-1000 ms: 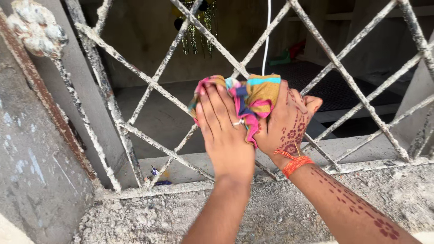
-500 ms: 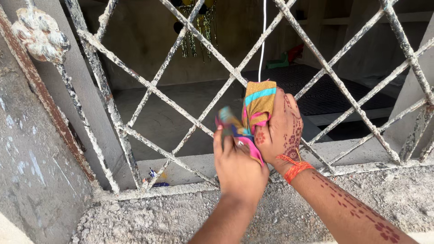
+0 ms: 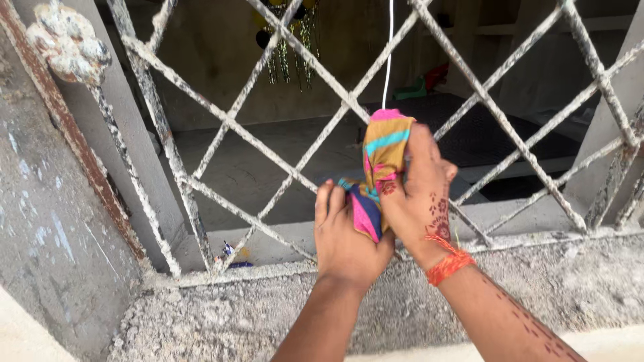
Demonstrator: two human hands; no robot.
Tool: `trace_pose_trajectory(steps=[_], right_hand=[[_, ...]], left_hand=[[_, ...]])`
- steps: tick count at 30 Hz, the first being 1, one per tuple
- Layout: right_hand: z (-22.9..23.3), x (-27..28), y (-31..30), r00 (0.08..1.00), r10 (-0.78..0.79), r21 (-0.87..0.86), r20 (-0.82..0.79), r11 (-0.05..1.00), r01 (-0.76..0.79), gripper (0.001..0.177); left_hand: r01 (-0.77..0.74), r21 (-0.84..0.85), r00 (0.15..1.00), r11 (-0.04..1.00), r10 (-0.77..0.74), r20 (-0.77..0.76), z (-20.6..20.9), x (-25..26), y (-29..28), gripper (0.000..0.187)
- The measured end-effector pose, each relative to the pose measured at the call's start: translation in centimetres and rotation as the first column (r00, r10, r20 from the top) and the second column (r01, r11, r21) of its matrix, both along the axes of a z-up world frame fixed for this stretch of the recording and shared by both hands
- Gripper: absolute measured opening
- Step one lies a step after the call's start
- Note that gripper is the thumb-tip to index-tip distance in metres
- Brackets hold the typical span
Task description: The person uses a colorful cloth to wipe the metal bars of a window grille. They systematically clean the bars by rubbing the cloth over them with both hands, focusing on different sections of the grille throughout the video.
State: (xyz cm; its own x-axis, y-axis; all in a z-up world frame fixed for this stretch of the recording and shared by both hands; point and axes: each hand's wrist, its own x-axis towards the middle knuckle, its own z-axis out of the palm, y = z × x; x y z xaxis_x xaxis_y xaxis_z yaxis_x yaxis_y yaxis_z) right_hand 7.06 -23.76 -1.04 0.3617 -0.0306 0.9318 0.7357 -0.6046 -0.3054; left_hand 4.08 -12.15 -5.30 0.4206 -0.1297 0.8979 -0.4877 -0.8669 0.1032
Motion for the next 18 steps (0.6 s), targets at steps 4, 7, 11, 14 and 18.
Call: trace_pose_trajectory(steps=[4,7,11,14,18], right_hand=[[-1.2,-2.1,-1.2,0.976,-0.189,-0.028,0.109,0.981,0.194,0.033],[-2.7,-2.9,-1.9,0.947,-0.292,-0.101,0.131,0.947,0.306,0.037],[-3.8,-3.1,-2.5,0.938,-0.336,-0.149,0.086,0.926,0.346,0.038],[-2.5,-3.5,-2.4,0.936,-0.347,-0.212,0.056,0.912,0.351,0.038],[0.9,-2.8,-1.6,0.97,-0.147,-0.27,0.194,0.943,0.197,0.04]], left_hand=[[-0.038,-0.008,0.997,0.999,0.037,-0.063,-0.3,0.4,0.0,0.038],[-0.048,0.024,0.997,0.999,0.05,-0.062,-0.4,0.4,0.3,0.047],[-0.116,0.034,0.986,0.993,0.119,-0.116,-0.3,0.8,-0.3,0.047],[-0.217,0.061,0.974,0.974,0.22,-0.051,-0.4,0.8,-1.1,0.043],[-0.22,0.159,0.96,0.962,0.243,-0.142,-0.4,0.5,-0.7,0.056]])
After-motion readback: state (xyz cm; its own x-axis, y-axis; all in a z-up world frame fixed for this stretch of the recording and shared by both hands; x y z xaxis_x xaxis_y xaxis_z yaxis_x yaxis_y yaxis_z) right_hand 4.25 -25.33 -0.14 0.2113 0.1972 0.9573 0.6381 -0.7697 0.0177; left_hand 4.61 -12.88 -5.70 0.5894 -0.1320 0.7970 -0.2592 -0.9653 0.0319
